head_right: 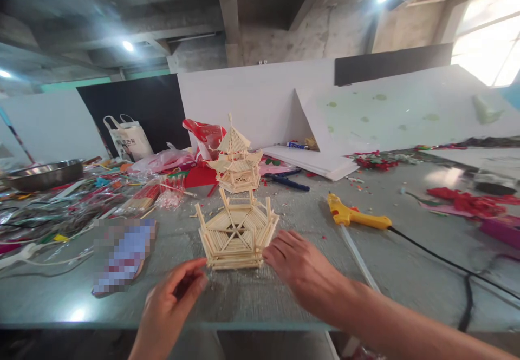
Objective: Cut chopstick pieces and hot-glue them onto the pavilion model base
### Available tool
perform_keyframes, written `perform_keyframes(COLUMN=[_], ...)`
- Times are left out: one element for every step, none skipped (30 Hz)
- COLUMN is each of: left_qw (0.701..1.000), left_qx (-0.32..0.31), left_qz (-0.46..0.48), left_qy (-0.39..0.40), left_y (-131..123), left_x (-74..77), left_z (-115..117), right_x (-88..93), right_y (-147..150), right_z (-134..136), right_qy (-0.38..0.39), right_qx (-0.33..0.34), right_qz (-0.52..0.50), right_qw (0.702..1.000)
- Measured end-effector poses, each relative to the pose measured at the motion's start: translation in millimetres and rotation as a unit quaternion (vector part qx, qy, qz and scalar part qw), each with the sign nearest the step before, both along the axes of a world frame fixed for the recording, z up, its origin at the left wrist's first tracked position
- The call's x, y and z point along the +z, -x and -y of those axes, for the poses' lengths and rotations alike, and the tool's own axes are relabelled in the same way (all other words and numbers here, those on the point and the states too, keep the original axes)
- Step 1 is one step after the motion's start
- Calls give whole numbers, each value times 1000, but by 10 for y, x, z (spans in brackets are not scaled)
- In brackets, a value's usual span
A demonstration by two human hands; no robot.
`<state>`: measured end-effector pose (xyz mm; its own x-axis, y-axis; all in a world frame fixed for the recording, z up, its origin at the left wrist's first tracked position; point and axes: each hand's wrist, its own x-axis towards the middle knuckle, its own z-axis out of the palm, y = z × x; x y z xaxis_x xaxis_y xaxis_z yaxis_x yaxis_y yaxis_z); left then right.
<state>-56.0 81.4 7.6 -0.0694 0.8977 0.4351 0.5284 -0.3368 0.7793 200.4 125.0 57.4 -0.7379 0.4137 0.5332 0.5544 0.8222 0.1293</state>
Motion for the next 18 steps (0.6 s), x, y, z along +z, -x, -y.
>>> perform_keyframes(left_qw=[1000,1000,1000,1000,1000,1000,1000,1000,1000,1000,1000,1000,1000,1000,1000,1000,999,999], left_qx=[-1,-2,-2,-2,-1,1,2,4,4,5,6,6,7,7,8,8,8,8], left_qz=[1,0,-2,-7,-12,-16,-20,-22,-23,-24,-24,-23,-23,-23,-24,-25,-27,-29], left_qy=[0,0,0,-1,-2,-3,-6,-8,-9,-10,-10,-11,-13,-14,-15,-16,-14,-13], left_y=[2,5,8,12,16,19,22,23,23,22,19,15,11,7,4,2,1,2], left_x=[-2,-4,-6,-7,-9,-10,-11,-10,-9,-8,-5,-3,-1,2,5,8,12,15], left_z=[0,-1,0,0,2,3,5,6,5,4,3,2,1,1,2,3,6,8], right_x=[-4,-5,-5,-4,-2,-2,-4,-9,-16,-25,-34,-43,-51,-57,-62,-66,-70,-73], right_y=[3,7,12,19,26,31,36,39,40,40,40,41,44,48,54,60,67,72], right_z=[3,8,14,22,29,36,41,43,43,41,36,30,23,15,7,0,-6,-11], right_qy=[2,7,13,18,21,25,33,39,44,47,49,47,45,44,42,40,36,32], right_qx=[0,-3,-6,-9,-11,-13,-17,-19,-21,-24,-24,-23,-21,-21,-22,-25,-28,-31], right_qz=[2,6,13,21,29,37,45,49,50,48,45,43,43,45,48,50,53,54], right_qw=[1000,1000,1000,1000,999,999,998,998,998,997,998,998,998,998,998,998,998,998])
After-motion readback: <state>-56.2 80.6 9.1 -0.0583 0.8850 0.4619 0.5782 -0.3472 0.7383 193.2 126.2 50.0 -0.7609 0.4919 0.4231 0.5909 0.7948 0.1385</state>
